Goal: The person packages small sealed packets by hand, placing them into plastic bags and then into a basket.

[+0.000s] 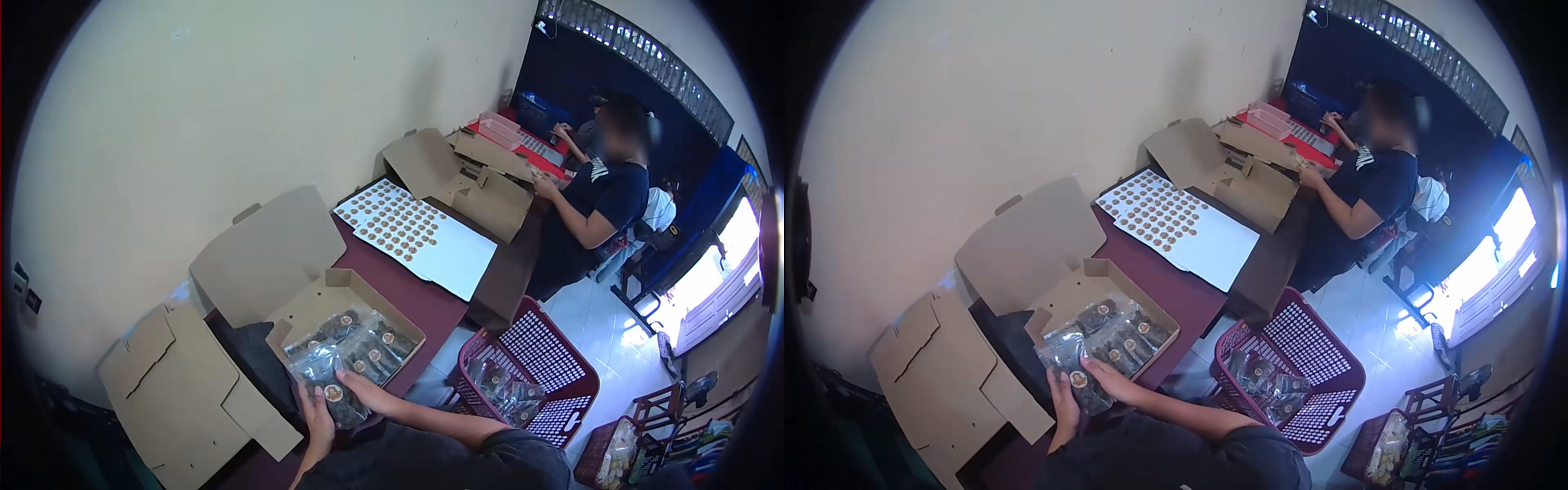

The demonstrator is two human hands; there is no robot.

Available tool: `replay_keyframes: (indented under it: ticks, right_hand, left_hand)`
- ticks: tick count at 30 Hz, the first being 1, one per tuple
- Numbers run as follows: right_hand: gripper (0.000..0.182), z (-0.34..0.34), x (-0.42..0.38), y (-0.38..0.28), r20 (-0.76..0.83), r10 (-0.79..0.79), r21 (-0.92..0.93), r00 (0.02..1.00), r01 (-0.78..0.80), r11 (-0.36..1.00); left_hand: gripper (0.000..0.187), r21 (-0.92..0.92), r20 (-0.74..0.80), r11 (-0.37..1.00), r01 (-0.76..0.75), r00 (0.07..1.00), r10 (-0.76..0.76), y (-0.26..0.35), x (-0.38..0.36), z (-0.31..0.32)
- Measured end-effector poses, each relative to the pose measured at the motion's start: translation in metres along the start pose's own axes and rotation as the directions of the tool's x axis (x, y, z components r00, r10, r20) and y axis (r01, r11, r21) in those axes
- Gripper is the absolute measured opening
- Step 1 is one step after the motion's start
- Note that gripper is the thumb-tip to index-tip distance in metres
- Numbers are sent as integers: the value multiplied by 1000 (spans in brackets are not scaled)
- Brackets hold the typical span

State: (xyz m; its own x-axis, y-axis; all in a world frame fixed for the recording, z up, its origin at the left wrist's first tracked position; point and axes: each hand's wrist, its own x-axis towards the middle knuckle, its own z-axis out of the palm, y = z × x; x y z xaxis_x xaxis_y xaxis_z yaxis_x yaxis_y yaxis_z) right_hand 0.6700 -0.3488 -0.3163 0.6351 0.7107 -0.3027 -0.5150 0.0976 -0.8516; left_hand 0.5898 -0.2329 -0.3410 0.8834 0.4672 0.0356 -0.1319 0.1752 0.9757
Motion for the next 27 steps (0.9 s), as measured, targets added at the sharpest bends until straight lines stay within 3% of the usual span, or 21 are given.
replay_keyframes:
  ticks: [2, 6, 8, 10, 12, 13, 14, 16, 17, 18, 20, 21, 24, 25, 27]
  right_hand:
    - [55, -4, 5, 6, 109, -75, -266, 991, 102, 959]
    - [60, -3, 6, 1, 79, -106, -356, 991, 127, 926]
    - [55, -5, 15, 15, -51, -24, 14, 998, 25, 1000]
    - [56, 0, 17, 14, -83, -108, -69, 991, 103, 992]
    - [60, 2, 15, 11, 56, -125, -354, 991, 137, 925]
    - [60, -4, 22, 15, 135, -36, -389, 990, 87, 917]
    - [60, -6, 22, 19, 139, -31, -384, 990, 83, 920]
    - [57, -1, 20, 17, 6, -52, -211, 999, 52, 976]
    - [55, 2, 19, 15, -45, -35, -71, 998, 32, 997]
    - [55, 3, 18, 19, -45, -32, -66, 998, 29, 997]
    - [56, -2, 21, 24, 62, -122, -259, 991, 134, 956]
    - [56, -3, 23, 18, 164, -32, -332, 986, 86, 939]
    - [56, 2, 17, 10, 26, -30, -283, 999, 36, 958]
    - [58, -1, 26, 23, -20, -57, -137, 998, 54, 989]
    - [59, 2, 28, 26, -24, -83, -159, 996, 78, 984]
  left_hand:
    - [56, -5, -52, 999, 35, 998, -36, 1, -1, -1]
    - [48, 135, -22, 991, 11, 1000, -8, -1, 2, 1]
    - [49, 41, -89, 999, 2, 996, 1, -9, 3, -1]
    - [50, -28, -104, 999, 43, 994, -46, 1, 0, -1]
    - [50, 66, -88, 998, -7, 996, 13, -4, 3, -7]
    - [50, 55, -83, 999, 3, 997, 1, -2, 1, -4]
    - [50, 61, -88, 998, 9, 996, -3, -2, 0, -1]
    - [49, 26, -125, 1000, 4, 992, -1, 1, 0, 1]
    - [50, 62, -146, 995, 74, 987, -64, 6, -3, 2]
    - [50, 66, -148, 995, 77, 987, -67, -2, -4, -4]
    - [50, -11, -175, 999, 46, 983, -47, -27, -1, -16]
    - [49, 36, -159, 999, 28, 987, -22, -17, 0, -12]
    - [50, 96, -130, 994, 48, 991, -36, -11, 0, -3]
    - [48, 78, -124, 997, 11, 992, -1, -9, 3, -1]
    - [46, 72, -176, 997, 13, 984, 0, -9, 4, -1]
